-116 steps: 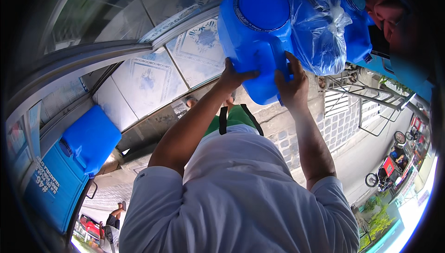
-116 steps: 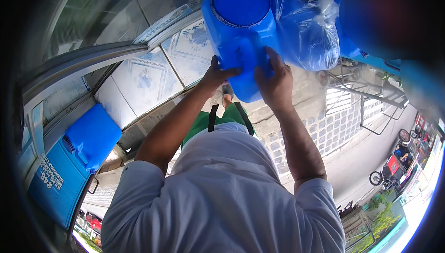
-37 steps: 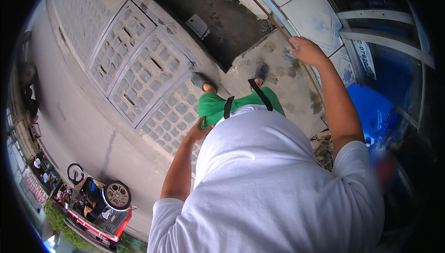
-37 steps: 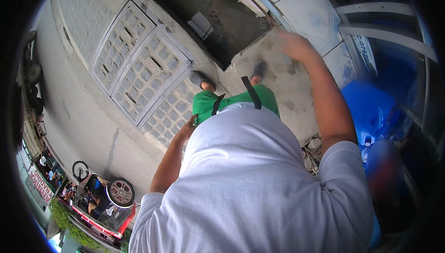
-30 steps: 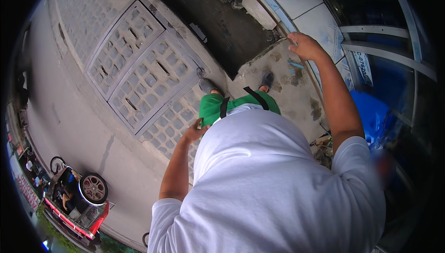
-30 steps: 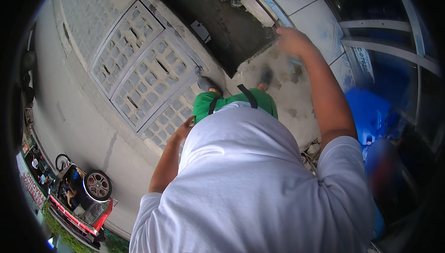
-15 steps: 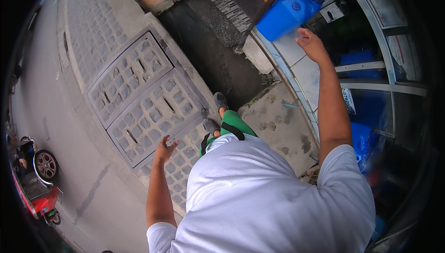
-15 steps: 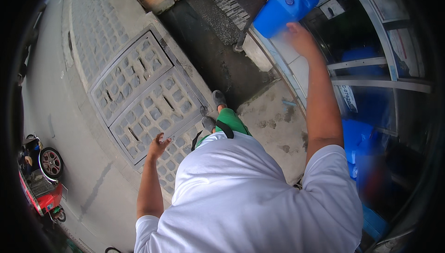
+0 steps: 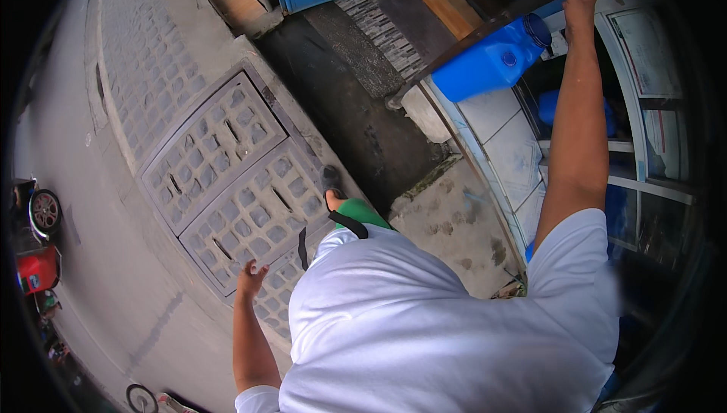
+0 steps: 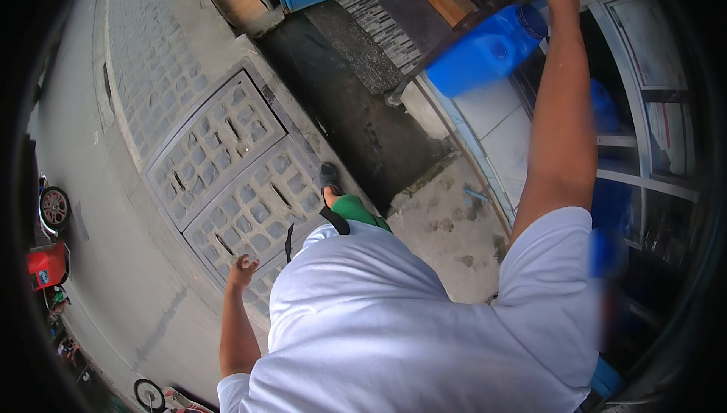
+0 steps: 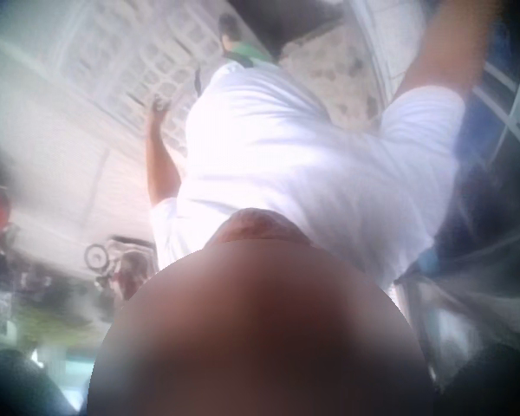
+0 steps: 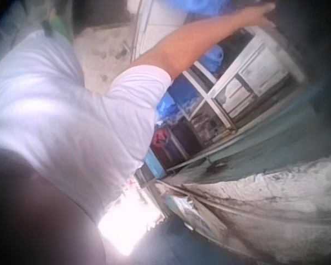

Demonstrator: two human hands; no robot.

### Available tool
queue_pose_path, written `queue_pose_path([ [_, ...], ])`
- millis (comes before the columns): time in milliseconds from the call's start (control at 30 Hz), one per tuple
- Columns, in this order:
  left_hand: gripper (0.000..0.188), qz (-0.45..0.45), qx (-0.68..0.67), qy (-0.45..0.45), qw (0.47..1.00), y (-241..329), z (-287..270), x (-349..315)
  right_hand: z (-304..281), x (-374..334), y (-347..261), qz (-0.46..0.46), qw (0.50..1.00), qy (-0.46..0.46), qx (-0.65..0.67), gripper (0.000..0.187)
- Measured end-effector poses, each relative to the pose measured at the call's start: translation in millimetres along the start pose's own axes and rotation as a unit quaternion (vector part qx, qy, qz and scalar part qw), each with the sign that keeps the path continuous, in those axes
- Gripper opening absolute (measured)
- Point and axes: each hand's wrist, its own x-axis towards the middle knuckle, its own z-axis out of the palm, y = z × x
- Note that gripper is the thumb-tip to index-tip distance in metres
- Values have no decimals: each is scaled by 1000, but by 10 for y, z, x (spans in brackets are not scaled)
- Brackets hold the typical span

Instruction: The person fills several blue plastic jerrycans and a large clear water bottle with water from a dispenser nozzle. They then carry the filled containers out of the stall and place them on the sidewalk.

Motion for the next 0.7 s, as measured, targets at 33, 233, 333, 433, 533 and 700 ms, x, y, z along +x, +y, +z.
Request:
queue_pose_path([
  [33, 79, -28, 26, -13, 999, -109, -21, 81, 106, 124, 5, 25, 999, -3, 25, 95],
  [233, 79, -67, 22, -96, 993, 49, -119, 530, 386, 268, 209, -54, 995, 61, 50, 56],
  [333, 77, 5, 81, -147, 986, 814, -296, 1047, 190, 287, 330, -49, 940, 144, -307, 72],
  [433, 75, 118, 132, -185, 967, 1719, -620, 1661, 127, 52, 398, -27, 946, 73, -315, 73],
  [533, 71, 212, 124, -146, 958, 2683, -1017, 2291, 234, -613, 405, -1, 955, 17, -296, 74],
  [700, 60, 375, 146, -99, 910, 4117, -1542, 2812, 110, -2620, 598, 231, 899, -213, -306, 72],
])
